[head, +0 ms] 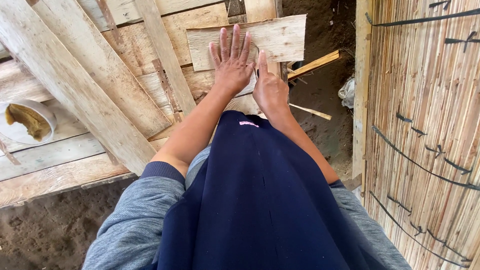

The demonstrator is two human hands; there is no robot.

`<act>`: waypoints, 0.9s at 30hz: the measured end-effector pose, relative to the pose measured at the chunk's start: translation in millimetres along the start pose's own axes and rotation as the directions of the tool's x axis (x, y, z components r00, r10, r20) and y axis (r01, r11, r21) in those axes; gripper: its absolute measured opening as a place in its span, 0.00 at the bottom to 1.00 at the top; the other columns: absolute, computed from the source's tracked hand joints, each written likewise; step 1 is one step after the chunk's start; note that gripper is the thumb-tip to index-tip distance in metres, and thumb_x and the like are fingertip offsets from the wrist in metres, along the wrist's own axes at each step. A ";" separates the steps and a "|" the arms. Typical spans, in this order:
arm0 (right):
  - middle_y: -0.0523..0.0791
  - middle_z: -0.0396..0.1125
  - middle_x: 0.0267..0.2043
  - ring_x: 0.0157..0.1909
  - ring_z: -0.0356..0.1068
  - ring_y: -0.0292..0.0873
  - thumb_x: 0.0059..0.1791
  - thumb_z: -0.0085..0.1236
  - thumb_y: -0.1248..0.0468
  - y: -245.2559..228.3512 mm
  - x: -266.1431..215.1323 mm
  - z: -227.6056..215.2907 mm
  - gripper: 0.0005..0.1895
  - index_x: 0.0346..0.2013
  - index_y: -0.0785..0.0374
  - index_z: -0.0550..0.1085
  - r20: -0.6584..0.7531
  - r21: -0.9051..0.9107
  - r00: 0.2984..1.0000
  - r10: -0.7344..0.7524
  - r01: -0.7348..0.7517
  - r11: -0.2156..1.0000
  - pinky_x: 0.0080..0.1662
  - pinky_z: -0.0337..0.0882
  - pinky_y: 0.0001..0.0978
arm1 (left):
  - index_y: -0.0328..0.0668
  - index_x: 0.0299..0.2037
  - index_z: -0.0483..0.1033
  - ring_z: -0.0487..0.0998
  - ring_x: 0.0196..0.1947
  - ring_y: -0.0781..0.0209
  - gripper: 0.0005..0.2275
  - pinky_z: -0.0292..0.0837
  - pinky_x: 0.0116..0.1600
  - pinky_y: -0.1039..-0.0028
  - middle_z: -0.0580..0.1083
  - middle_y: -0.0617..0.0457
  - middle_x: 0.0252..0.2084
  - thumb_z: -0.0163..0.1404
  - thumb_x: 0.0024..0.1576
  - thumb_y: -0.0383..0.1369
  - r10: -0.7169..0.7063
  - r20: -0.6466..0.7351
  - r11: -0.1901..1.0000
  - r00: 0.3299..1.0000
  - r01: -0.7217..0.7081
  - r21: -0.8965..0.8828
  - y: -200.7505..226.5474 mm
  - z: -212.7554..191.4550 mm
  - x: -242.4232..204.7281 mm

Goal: Applying thin wood veneer strips to a wooden panel using glue and a utility knife for trimming.

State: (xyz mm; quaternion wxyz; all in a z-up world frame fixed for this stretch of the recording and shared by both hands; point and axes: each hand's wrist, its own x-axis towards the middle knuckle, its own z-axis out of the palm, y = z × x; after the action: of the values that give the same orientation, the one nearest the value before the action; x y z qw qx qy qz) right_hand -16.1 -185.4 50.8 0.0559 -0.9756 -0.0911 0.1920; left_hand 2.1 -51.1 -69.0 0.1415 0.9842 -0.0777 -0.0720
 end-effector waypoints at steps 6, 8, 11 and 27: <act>0.56 0.73 0.31 0.26 0.74 0.56 0.49 0.48 0.70 -6.6 -7.5 -7.6 0.41 0.76 0.62 0.48 0.034 0.079 0.998 0.050 -0.052 0.995 0.30 0.71 0.52 | 0.50 0.80 0.34 0.09 0.70 0.44 0.34 0.03 0.66 0.38 0.21 0.51 0.77 0.36 0.70 0.54 -0.051 0.162 0.989 0.985 0.072 -0.129 7.7 -27.5 -1.9; 0.56 0.74 0.33 0.29 0.75 0.56 0.49 0.49 0.69 -6.9 -8.3 -8.4 0.42 0.77 0.61 0.47 0.075 0.084 0.995 0.065 -0.071 0.994 0.32 0.72 0.52 | 0.52 0.79 0.33 0.09 0.70 0.46 0.34 0.03 0.66 0.39 0.20 0.52 0.76 0.35 0.70 0.54 -0.056 0.178 0.989 0.982 0.080 -0.128 7.8 -31.4 -3.4; 0.57 0.74 0.34 0.29 0.75 0.56 0.50 0.49 0.69 -7.6 -10.9 -6.4 0.42 0.77 0.62 0.45 0.108 0.082 0.992 0.070 -0.079 0.994 0.31 0.73 0.52 | 0.52 0.78 0.30 0.08 0.71 0.45 0.35 0.02 0.66 0.39 0.18 0.52 0.76 0.33 0.68 0.56 -0.034 0.030 0.999 0.999 0.035 -0.033 2.1 -10.9 -4.6; 0.56 0.74 0.30 0.25 0.74 0.53 0.49 0.49 0.71 -2.7 -30.8 12.0 0.45 0.77 0.64 0.42 0.087 0.065 0.994 0.063 -0.069 0.996 0.28 0.71 0.50 | 0.50 0.76 0.24 0.06 0.70 0.44 0.37 0.00 0.66 0.40 0.13 0.50 0.75 0.30 0.67 0.59 0.037 -0.146 0.996 0.989 -0.025 0.083 -1.1 -1.6 -2.2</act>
State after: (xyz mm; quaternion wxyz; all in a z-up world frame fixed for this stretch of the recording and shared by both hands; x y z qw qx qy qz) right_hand -49.1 -188.1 51.4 0.0788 -0.9665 -0.0547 0.2379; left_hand 0.4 -49.3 -67.6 0.1077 0.9905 -0.0853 0.0062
